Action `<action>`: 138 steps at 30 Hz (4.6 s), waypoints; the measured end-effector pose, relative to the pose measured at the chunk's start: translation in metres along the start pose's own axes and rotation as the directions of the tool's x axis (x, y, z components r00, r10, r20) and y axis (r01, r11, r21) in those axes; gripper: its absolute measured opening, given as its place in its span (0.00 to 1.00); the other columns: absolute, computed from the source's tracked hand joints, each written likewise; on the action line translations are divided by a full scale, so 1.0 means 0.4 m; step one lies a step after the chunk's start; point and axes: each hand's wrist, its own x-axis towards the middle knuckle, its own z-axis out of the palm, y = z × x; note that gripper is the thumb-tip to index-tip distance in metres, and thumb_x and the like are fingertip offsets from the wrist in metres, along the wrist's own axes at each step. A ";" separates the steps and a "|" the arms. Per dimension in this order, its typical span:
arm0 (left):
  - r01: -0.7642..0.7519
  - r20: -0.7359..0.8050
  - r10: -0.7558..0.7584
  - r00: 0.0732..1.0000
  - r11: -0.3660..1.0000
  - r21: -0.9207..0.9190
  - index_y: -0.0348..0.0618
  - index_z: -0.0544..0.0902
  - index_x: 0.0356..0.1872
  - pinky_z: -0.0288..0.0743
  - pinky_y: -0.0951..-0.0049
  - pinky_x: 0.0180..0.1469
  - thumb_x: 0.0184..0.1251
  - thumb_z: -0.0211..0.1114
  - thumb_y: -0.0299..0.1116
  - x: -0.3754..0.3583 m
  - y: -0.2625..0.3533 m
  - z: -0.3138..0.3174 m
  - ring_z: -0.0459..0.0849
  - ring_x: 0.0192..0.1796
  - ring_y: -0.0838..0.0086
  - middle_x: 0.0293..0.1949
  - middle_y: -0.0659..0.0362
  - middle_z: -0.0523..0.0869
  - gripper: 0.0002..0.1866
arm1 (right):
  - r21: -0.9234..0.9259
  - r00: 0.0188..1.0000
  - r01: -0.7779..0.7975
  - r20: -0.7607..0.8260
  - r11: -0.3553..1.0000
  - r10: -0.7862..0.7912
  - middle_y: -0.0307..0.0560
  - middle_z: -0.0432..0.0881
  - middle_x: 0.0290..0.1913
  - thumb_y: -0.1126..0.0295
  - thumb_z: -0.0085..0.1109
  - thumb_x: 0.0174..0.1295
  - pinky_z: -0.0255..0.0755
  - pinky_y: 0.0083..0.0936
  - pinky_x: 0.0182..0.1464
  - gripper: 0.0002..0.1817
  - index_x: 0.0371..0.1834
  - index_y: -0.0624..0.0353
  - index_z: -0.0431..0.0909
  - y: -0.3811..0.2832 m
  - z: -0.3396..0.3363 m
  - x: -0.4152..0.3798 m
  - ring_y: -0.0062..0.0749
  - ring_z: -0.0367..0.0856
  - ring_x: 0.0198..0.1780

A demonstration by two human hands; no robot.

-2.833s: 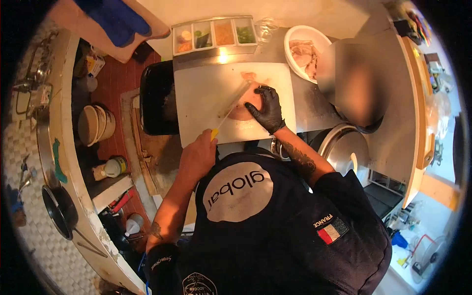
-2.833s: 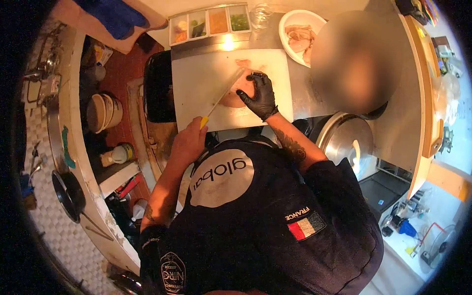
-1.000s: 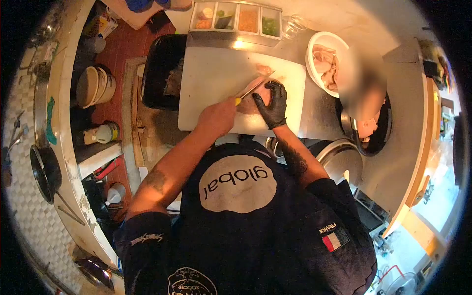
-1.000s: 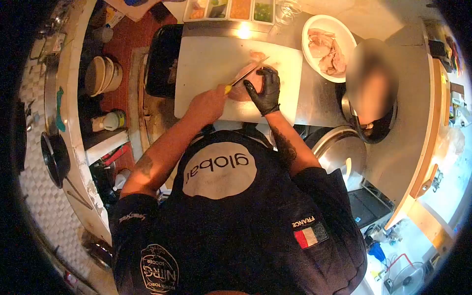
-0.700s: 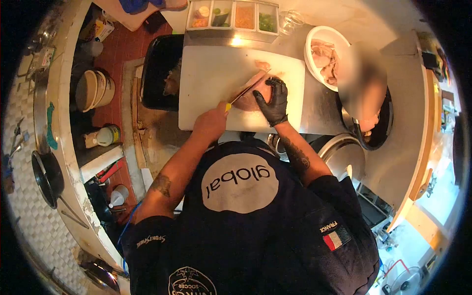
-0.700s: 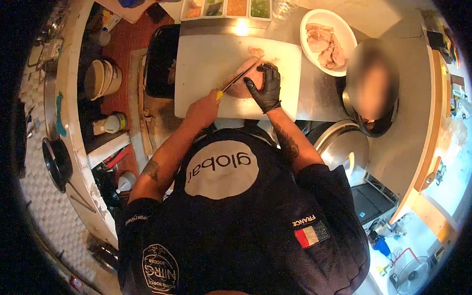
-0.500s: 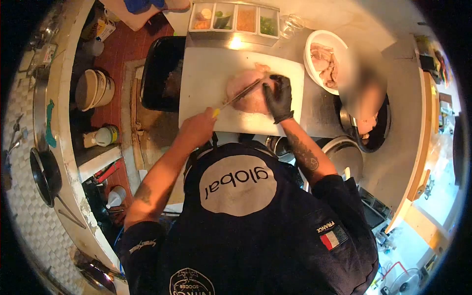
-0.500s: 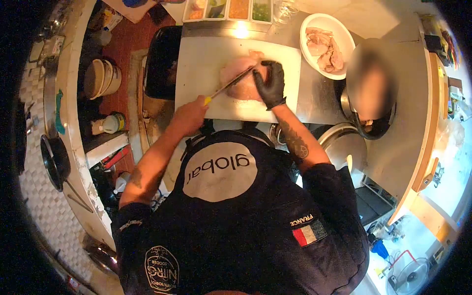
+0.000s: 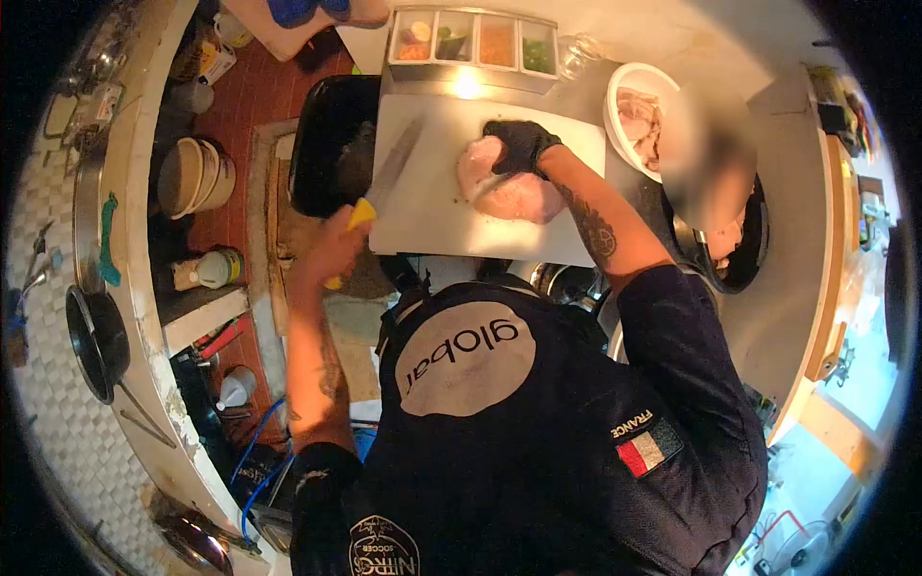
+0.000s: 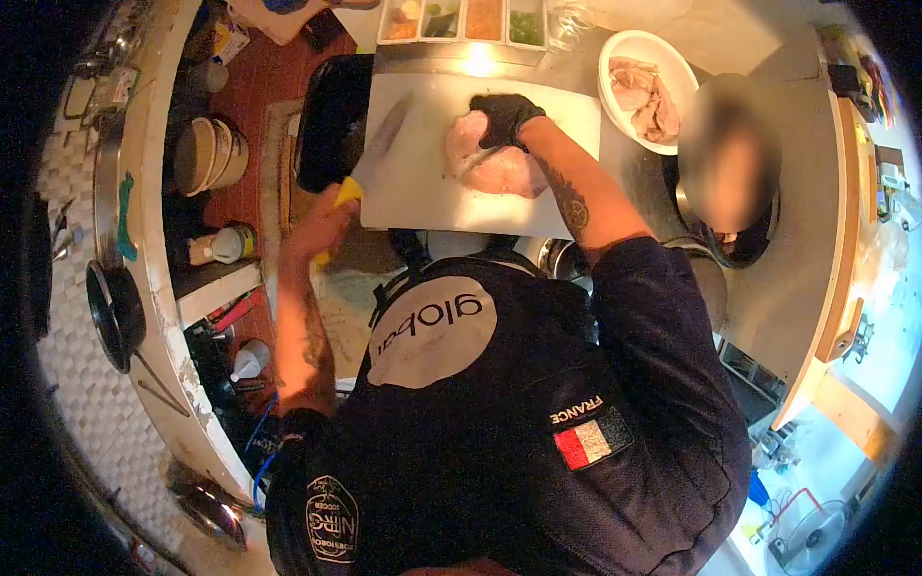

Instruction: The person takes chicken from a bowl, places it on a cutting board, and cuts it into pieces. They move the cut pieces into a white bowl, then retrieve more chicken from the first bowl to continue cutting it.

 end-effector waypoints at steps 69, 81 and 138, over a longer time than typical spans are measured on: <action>-0.401 0.066 0.502 0.862 0.597 0.695 0.34 0.71 0.63 0.84 0.49 0.40 0.79 0.55 0.37 -0.107 0.149 0.290 0.88 0.39 0.43 0.41 0.41 0.86 0.20 | 0.443 0.470 0.079 -0.806 0.893 0.359 0.52 0.82 0.51 0.63 0.80 0.51 0.74 0.41 0.59 0.25 0.50 0.58 0.80 -0.119 0.222 -0.325 0.50 0.80 0.55; -0.419 0.086 0.529 0.844 0.551 0.722 0.36 0.70 0.61 0.84 0.48 0.38 0.79 0.55 0.37 -0.121 0.176 0.283 0.88 0.37 0.44 0.39 0.42 0.86 0.18 | 0.380 0.482 0.080 -0.824 0.922 0.298 0.52 0.83 0.48 0.61 0.79 0.50 0.74 0.43 0.58 0.24 0.48 0.57 0.81 -0.097 0.208 -0.306 0.52 0.80 0.53; -0.246 0.082 0.275 0.958 0.641 0.727 0.38 0.70 0.55 0.79 0.39 0.46 0.80 0.53 0.38 0.073 0.169 0.357 0.87 0.42 0.38 0.36 0.36 0.87 0.15 | 0.369 0.442 0.121 -0.851 0.922 0.283 0.54 0.82 0.55 0.54 0.80 0.51 0.68 0.48 0.66 0.30 0.53 0.56 0.80 -0.085 0.276 -0.276 0.56 0.76 0.61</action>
